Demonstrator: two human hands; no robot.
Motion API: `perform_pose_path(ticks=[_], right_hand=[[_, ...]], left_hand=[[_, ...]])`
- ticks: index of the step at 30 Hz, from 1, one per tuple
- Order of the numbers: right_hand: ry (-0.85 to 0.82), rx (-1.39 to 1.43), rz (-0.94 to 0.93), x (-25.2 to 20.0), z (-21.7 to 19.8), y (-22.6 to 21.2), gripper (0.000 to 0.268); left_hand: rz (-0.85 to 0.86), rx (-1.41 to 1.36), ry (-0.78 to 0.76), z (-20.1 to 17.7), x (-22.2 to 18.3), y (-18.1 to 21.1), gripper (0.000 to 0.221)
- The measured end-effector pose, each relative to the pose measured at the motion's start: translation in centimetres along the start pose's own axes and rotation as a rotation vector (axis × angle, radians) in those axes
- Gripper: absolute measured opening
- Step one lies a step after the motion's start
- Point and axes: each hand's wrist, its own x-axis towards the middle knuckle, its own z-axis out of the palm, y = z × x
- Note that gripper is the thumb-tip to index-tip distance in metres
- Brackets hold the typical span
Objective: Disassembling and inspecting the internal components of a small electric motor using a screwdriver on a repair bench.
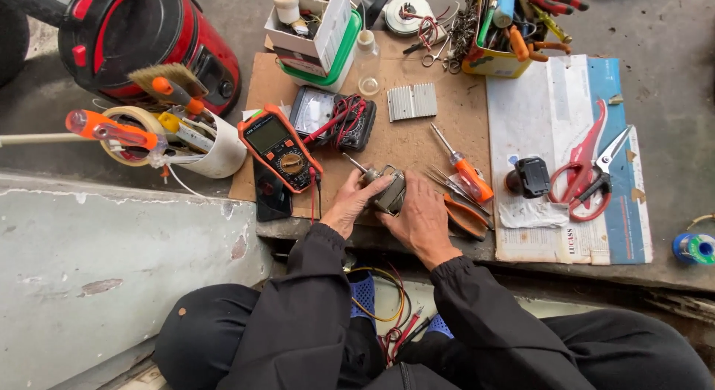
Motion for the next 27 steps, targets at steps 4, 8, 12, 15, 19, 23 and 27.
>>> perform_pose_path(ticks=[4,8,12,15,19,23,27], right_hand=[[0.027,0.054,-0.003,0.0,0.7,0.6,0.118],[0.227,0.202,-0.091,0.1,1.9,2.0,0.107],[0.306,0.296,-0.148,-0.5,2.6,3.2,0.106],[0.328,0.324,-0.176,-0.4,2.4,3.2,0.104],[0.350,0.240,-0.170,-0.6,2.9,3.0,0.106],[0.384,0.246,-0.179,-0.6,3.1,3.3,0.104],[0.320,0.288,-0.209,-0.5,1.9,4.0,0.103]], left_hand=[[-0.011,0.031,0.012,0.7,-0.3,0.0,0.106],[-0.013,0.128,0.033,0.8,1.3,-1.3,0.099],[-0.115,0.193,0.007,1.2,-0.7,-0.2,0.089],[-0.095,0.183,0.021,1.6,-0.9,0.3,0.093],[-0.050,0.169,0.089,2.4,-2.3,0.3,0.082],[-0.031,0.144,0.104,2.8,-2.6,0.7,0.075],[-0.049,0.108,0.098,3.1,-3.5,1.6,0.069]])
